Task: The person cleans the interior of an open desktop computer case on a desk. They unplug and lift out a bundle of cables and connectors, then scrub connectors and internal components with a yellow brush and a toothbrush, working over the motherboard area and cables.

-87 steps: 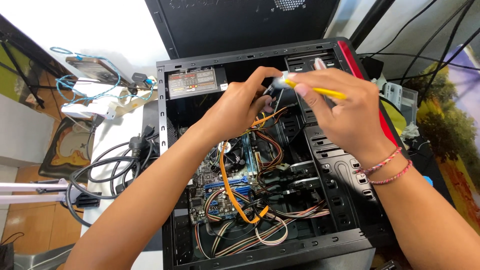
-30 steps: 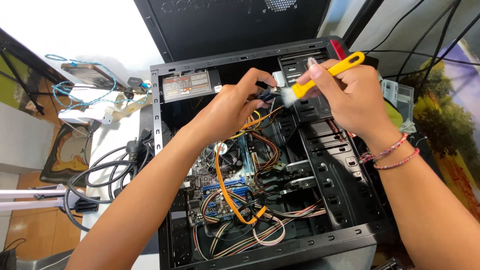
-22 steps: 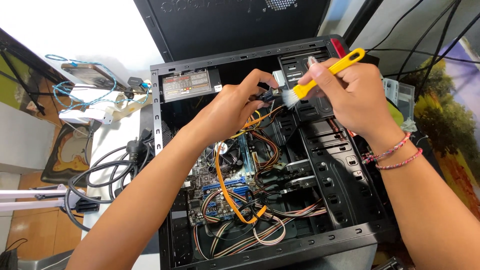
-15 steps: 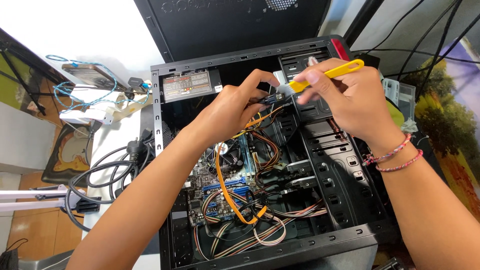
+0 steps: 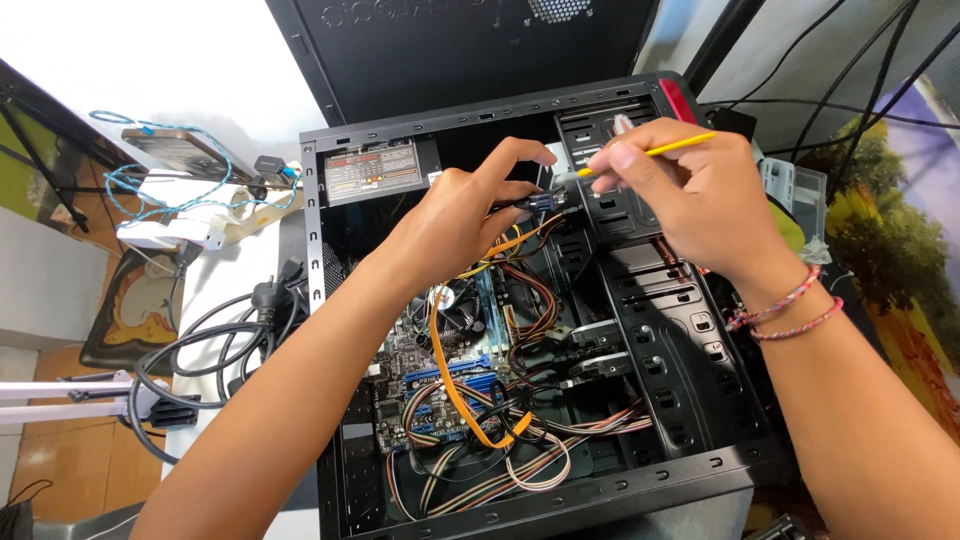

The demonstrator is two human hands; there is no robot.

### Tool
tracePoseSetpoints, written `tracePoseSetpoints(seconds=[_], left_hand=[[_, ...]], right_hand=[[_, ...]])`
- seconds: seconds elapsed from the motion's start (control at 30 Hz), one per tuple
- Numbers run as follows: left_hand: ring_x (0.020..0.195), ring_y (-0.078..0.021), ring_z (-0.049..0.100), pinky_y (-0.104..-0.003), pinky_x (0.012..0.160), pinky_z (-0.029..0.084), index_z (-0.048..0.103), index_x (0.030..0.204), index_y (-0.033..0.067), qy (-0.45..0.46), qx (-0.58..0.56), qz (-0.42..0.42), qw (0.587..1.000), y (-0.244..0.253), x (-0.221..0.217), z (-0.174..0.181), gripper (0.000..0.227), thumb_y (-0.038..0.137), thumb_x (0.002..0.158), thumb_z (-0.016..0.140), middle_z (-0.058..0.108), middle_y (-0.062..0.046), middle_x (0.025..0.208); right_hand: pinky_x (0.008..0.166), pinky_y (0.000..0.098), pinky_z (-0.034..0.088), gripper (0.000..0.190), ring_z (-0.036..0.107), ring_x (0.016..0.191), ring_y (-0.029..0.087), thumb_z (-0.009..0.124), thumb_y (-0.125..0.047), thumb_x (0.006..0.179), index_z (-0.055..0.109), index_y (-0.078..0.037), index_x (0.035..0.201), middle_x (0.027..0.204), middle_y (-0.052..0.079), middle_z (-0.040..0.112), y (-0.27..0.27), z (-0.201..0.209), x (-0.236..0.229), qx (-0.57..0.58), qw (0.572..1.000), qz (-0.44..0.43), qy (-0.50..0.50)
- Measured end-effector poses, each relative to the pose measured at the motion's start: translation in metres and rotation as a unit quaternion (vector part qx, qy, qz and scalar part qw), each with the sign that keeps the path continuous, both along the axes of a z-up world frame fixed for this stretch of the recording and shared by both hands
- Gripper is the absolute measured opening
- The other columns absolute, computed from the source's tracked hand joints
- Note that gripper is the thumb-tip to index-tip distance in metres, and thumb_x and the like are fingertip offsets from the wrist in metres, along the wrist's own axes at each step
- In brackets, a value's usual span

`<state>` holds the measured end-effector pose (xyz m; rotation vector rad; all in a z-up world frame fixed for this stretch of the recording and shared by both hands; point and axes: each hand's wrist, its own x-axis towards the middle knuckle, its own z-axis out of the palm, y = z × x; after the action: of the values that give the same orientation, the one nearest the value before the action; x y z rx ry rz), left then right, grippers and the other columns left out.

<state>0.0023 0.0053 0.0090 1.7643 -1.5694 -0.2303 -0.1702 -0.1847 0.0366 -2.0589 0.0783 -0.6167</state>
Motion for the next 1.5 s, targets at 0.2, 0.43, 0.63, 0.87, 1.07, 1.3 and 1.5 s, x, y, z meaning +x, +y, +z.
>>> tracePoseSetpoints(seconds=[0.2, 0.43, 0.63, 0.87, 1.07, 1.3, 1.5], left_hand=[[0.071, -0.0315, 0.079, -0.042, 0.058, 0.062, 0.041, 0.139, 0.0196, 0.024, 0.025, 0.005, 0.999, 0.002, -0.005, 0.009, 0.054, 0.006, 0.094, 0.067, 0.078, -0.015, 0.112], [0.077, -0.0343, 0.078, -0.04, 0.061, 0.062, 0.042, 0.139, 0.0181, 0.002, 0.008, 0.003, 1.0, 0.001, -0.004, 0.007, 0.052, 0.007, 0.095, 0.068, 0.078, -0.017, 0.112], [0.083, -0.0348, 0.079, -0.04, 0.064, 0.064, 0.046, 0.137, 0.0165, 0.009, -0.024, 0.01, 1.0, -0.003, -0.006, 0.005, 0.048, 0.007, 0.095, 0.067, 0.076, -0.018, 0.113], [0.085, -0.0328, 0.079, -0.04, 0.068, 0.064, 0.049, 0.135, 0.0151, 0.012, 0.005, 0.019, 1.0, -0.003, -0.007, 0.004, 0.044, 0.011, 0.095, 0.067, 0.078, -0.015, 0.113], [0.096, -0.032, 0.077, -0.042, 0.075, 0.063, 0.06, 0.127, 0.0125, 0.0, -0.009, 0.033, 0.999, -0.007, -0.002, -0.008, 0.035, 0.015, 0.093, 0.07, 0.078, -0.013, 0.11], [0.092, -0.0285, 0.079, -0.039, 0.075, 0.06, 0.066, 0.125, 0.0077, 0.023, -0.018, 0.022, 0.999, 0.003, -0.007, 0.009, 0.033, 0.018, 0.094, 0.071, 0.079, -0.015, 0.101], [0.098, -0.0286, 0.078, -0.04, 0.077, 0.061, 0.061, 0.127, 0.0073, 0.037, -0.085, 0.009, 0.996, 0.002, -0.002, 0.006, 0.03, 0.014, 0.098, 0.067, 0.077, -0.014, 0.105]], right_hand=[[0.089, 0.0284, 0.055, 0.028, 0.074, 0.084, 0.017, 0.058, -0.017, 0.108, 0.077, 0.004, 0.107, 0.091, 0.012, 0.077, -0.002, 0.001, 0.001, -0.098, 0.994, -0.041, 0.038], [0.074, 0.0257, 0.058, 0.03, 0.074, 0.079, 0.013, 0.056, -0.02, 0.107, 0.076, 0.002, 0.103, 0.087, 0.008, 0.076, -0.002, 0.004, 0.002, -0.026, 0.998, -0.03, 0.045], [0.065, 0.0262, 0.048, 0.035, 0.061, 0.067, 0.012, 0.055, -0.023, 0.11, 0.078, 0.002, 0.102, 0.08, 0.009, 0.076, -0.013, 0.0, -0.002, 0.003, 0.998, -0.028, 0.063], [0.06, 0.0274, 0.049, 0.034, 0.061, 0.061, 0.013, 0.066, -0.024, 0.101, 0.069, -0.005, 0.128, 0.072, 0.007, 0.07, -0.01, 0.002, 0.0, -0.137, 0.98, -0.127, 0.073], [0.056, 0.0314, 0.049, 0.039, 0.063, 0.05, 0.018, 0.077, -0.025, 0.089, 0.071, -0.006, 0.123, 0.06, 0.009, 0.068, -0.015, -0.019, 0.004, -0.205, 0.963, -0.134, 0.115], [0.055, 0.0385, 0.048, 0.035, 0.058, 0.048, 0.028, 0.082, -0.027, 0.085, 0.076, -0.018, 0.118, 0.054, 0.011, 0.061, 0.001, -0.014, 0.004, -0.27, 0.939, -0.158, 0.144], [0.068, 0.044, 0.052, 0.027, 0.067, 0.074, 0.031, 0.077, -0.032, 0.089, 0.08, -0.017, 0.111, 0.075, 0.012, 0.07, 0.01, -0.013, 0.006, -0.346, 0.916, -0.155, 0.128]])
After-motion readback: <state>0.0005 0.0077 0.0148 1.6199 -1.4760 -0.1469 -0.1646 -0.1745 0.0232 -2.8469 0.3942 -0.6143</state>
